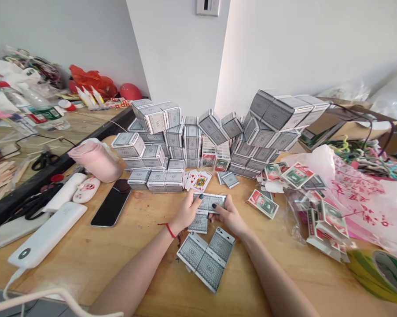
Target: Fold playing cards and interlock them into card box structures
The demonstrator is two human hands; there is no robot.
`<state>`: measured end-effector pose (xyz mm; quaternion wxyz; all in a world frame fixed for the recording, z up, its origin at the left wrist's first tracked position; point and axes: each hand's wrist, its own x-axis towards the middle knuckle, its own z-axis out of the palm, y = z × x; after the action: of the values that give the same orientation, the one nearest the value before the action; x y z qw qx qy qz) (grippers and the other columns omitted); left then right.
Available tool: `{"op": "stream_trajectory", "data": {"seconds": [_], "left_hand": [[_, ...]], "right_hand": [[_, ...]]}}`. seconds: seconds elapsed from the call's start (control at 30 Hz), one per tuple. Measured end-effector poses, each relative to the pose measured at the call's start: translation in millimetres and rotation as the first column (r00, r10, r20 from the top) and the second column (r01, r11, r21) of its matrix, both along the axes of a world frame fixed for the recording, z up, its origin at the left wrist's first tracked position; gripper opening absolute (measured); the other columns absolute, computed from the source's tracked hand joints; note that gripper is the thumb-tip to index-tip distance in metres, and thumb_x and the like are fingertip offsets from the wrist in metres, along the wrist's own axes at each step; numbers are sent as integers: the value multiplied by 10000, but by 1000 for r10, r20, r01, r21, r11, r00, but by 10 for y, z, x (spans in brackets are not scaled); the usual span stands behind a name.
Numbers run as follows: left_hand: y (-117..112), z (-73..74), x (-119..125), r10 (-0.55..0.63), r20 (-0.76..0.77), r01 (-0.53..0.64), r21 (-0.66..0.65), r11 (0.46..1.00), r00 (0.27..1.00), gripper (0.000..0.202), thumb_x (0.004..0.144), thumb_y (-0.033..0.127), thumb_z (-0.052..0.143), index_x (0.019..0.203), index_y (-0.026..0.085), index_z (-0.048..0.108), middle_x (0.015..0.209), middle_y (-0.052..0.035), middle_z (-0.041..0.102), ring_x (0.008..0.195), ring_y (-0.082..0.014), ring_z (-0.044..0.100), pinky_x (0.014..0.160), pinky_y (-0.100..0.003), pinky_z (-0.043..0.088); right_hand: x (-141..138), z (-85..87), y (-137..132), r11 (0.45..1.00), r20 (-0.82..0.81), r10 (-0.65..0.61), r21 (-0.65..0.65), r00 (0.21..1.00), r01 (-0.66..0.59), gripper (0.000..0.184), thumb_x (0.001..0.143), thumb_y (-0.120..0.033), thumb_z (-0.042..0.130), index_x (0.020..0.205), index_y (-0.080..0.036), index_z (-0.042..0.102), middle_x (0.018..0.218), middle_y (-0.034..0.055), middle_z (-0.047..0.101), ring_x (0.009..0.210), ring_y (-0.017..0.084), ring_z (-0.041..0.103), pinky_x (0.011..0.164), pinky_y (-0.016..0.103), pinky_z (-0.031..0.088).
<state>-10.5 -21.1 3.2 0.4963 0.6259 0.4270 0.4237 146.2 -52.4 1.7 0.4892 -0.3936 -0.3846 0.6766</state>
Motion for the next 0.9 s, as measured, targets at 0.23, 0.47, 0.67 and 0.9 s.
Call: {"op": "stream_trajectory", "data": {"seconds": [0.23, 0.47, 0.67, 0.9], "left_hand": [[61, -21, -48, 76, 267, -10, -242, 970, 961, 219, 731, 295, 546, 869, 173, 428, 764, 0, 551, 676, -126, 548, 598, -255, 471], [34, 19, -71, 110, 390, 23, -320, 947, 914, 334, 679, 258, 616, 881, 188, 358, 856, -8, 550, 723, -134, 583, 618, -297, 513], [-44, 80, -53, -148, 317, 249, -309, 918, 937, 519, 731, 294, 553, 1178, 217, 300, 910, -53, 591, 588, -142, 605, 538, -299, 511], [-72, 1, 26, -70, 163, 111, -252, 961, 984, 414, 812, 396, 421, 1175, 224, 322, 694, 4, 541, 353, -64, 428, 321, -202, 326]], "right_hand": [[111, 40, 39, 989, 64, -138, 54, 988, 134, 342, 687, -353, 632, 938, -226, 437, 686, -41, 561, 485, 67, 487, 424, 177, 382], [154, 34, 38, 997, 265, -62, 68, 962, 45, 276, 678, -413, 624, 788, -170, 556, 630, -16, 539, 468, 75, 435, 399, 187, 338], [92, -54, 65, 931, 267, -356, 184, 896, 315, 272, 719, -465, 560, 795, -209, 513, 687, -12, 520, 582, 115, 482, 519, 228, 417], [-115, -21, -22, 973, 370, -228, 127, 901, 194, 280, 797, -512, 416, 902, -259, 361, 425, -95, 365, 281, 102, 329, 276, 210, 237]]}}
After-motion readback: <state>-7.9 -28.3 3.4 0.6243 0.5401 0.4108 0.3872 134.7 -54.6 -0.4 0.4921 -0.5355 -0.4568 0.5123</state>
